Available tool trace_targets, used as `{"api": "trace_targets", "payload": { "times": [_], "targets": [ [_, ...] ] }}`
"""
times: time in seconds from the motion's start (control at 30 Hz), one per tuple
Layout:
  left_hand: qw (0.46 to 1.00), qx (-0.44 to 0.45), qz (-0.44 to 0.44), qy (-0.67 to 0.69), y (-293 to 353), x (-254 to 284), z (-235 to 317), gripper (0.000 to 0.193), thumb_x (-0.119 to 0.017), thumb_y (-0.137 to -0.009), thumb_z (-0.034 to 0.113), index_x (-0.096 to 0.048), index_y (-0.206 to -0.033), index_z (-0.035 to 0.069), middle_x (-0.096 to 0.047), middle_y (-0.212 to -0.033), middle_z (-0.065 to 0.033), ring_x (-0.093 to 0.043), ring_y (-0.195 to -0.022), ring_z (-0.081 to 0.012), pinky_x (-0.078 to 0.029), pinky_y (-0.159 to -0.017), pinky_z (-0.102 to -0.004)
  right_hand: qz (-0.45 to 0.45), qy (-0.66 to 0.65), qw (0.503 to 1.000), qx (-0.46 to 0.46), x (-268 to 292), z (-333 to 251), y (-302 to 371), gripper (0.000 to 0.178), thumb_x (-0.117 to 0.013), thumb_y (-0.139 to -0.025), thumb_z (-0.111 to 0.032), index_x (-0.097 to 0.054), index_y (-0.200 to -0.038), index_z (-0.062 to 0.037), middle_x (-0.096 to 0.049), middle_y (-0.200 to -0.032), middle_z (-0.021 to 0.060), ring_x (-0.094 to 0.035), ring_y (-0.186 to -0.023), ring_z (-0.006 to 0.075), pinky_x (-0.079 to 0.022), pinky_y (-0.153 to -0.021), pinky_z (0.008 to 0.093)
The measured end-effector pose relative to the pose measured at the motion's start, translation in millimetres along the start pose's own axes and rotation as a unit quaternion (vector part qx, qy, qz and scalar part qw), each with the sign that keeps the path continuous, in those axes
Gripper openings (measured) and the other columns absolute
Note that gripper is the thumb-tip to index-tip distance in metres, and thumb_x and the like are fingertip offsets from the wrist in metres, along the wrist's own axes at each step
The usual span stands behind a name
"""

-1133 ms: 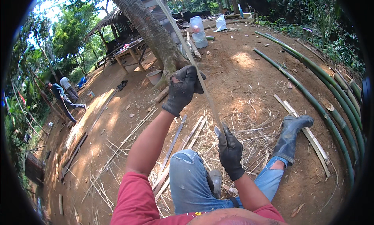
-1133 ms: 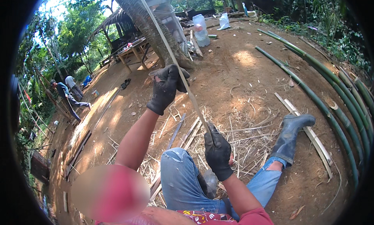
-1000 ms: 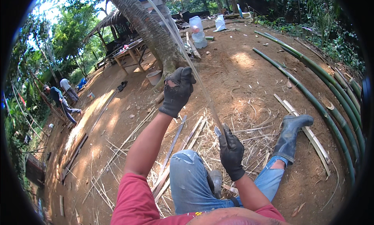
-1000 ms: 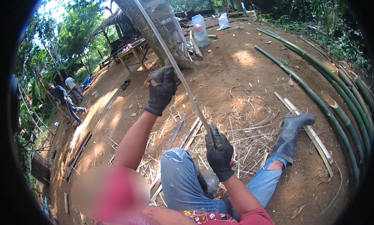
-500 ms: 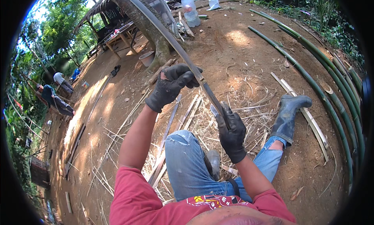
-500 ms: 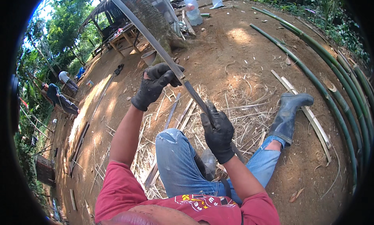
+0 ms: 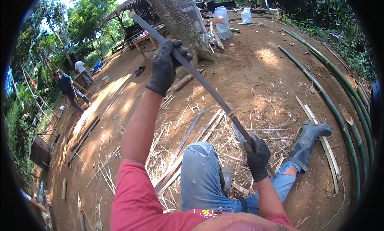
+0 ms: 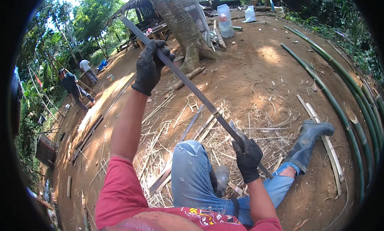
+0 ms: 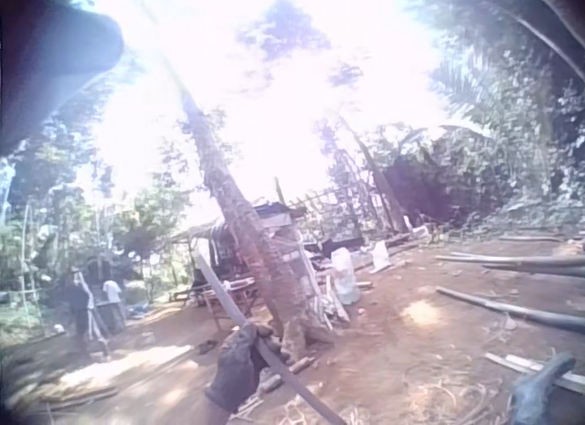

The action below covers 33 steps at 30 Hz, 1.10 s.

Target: The person sits on the ground and uses a long, curved blade to shave thin strips of bamboo. They hold the bamboo with one hand and pull the blade along its length to remove the outer layer, creating long, thin shavings.

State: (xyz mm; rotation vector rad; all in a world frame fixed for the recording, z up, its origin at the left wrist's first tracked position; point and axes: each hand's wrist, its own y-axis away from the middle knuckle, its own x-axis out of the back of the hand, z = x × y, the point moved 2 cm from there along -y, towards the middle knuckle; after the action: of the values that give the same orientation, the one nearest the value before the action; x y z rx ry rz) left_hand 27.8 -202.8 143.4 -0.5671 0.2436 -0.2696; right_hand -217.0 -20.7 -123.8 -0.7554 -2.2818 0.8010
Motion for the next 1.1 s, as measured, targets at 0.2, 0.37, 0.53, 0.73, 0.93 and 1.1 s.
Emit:
{"api": "trace_targets", "payload": {
  "times": [0.2, 0.37, 0.53, 0.73, 0.93, 1.1],
  "targets": [
    [0.972, -0.097, 0.214, -0.019, -67, 86, 91, 0.036, -0.051, -0.100, 0.035, -0.057, -0.110, 0.001, -0.060, -0.084, -0.0056, -0.060, -0.075, -0.0182, -0.054, -0.070, -0.0309, -0.038, 0.036, 0.998, 0.032, -5, 7, 18, 0.031, -0.078, -0.078, -0.021, -0.068, -0.102, -0.0046, -0.064, -0.077, 0.0107, -0.063, -0.067, 0.0282, -0.050, -0.061, 0.0394],
    [0.971, -0.116, 0.208, 0.027, -81, 132, 123, 0.034, -0.047, -0.102, 0.036, -0.053, -0.113, 0.005, -0.047, -0.071, 0.0015, -0.048, -0.060, -0.0103, -0.045, -0.056, -0.0246, -0.004, -0.010, 0.998, 0.065, -19, -8, 15, 0.032, -0.077, -0.078, -0.022, -0.068, -0.104, -0.0055, -0.064, -0.077, 0.0101, -0.062, -0.068, 0.0282, -0.049, -0.062, 0.0397],
    [0.982, -0.100, 0.135, 0.084, -34, 64, 45, 0.028, -0.043, -0.104, 0.036, -0.050, -0.101, 0.009, -0.035, -0.065, 0.0057, -0.041, -0.058, -0.0067, -0.040, -0.054, -0.0249, -0.028, -0.028, 0.999, 0.021, -29, -32, 9, 0.027, -0.076, -0.082, -0.018, -0.070, -0.104, -0.0030, -0.067, -0.083, 0.0117, -0.066, -0.072, 0.0250, -0.051, -0.064, 0.0347],
    [0.997, -0.032, 0.067, 0.009, 34, -20, -16, 0.046, -0.047, -0.097, 0.058, -0.045, -0.086, 0.013, -0.035, -0.060, 0.0022, -0.042, -0.051, -0.0116, -0.042, -0.047, -0.0288, -0.080, -0.129, 0.988, -0.015, -48, -56, 4, 0.031, -0.068, -0.090, -0.023, -0.068, -0.110, -0.0001, -0.069, -0.089, 0.0146, -0.068, -0.081, 0.0280, -0.053, -0.073, 0.0363],
    [0.961, -0.181, 0.198, -0.064, -48, 75, 113, 0.040, -0.042, -0.101, 0.046, -0.049, -0.090, 0.008, -0.037, -0.063, 0.0022, -0.040, -0.053, -0.0114, -0.037, -0.049, -0.0278, -0.310, -0.334, 0.875, -0.165, -52, 7, 41, 0.030, -0.052, -0.102, -0.028, -0.069, -0.100, -0.0041, -0.055, -0.062, 0.0009, -0.056, -0.056, 0.0069, -0.046, -0.054, 0.0253],
    [0.961, -0.213, 0.153, -0.085, -64, 99, 145, 0.042, -0.045, -0.102, 0.041, -0.052, -0.110, 0.000, -0.041, -0.065, 0.0027, -0.043, -0.057, -0.0100, -0.040, -0.052, -0.0259, -0.356, -0.357, 0.837, -0.212, -70, 7, 52, 0.035, -0.053, -0.101, -0.030, -0.067, -0.088, -0.0014, -0.062, -0.066, 0.0014, -0.054, -0.050, 0.0070, -0.043, -0.047, 0.0254]
  ]
}}
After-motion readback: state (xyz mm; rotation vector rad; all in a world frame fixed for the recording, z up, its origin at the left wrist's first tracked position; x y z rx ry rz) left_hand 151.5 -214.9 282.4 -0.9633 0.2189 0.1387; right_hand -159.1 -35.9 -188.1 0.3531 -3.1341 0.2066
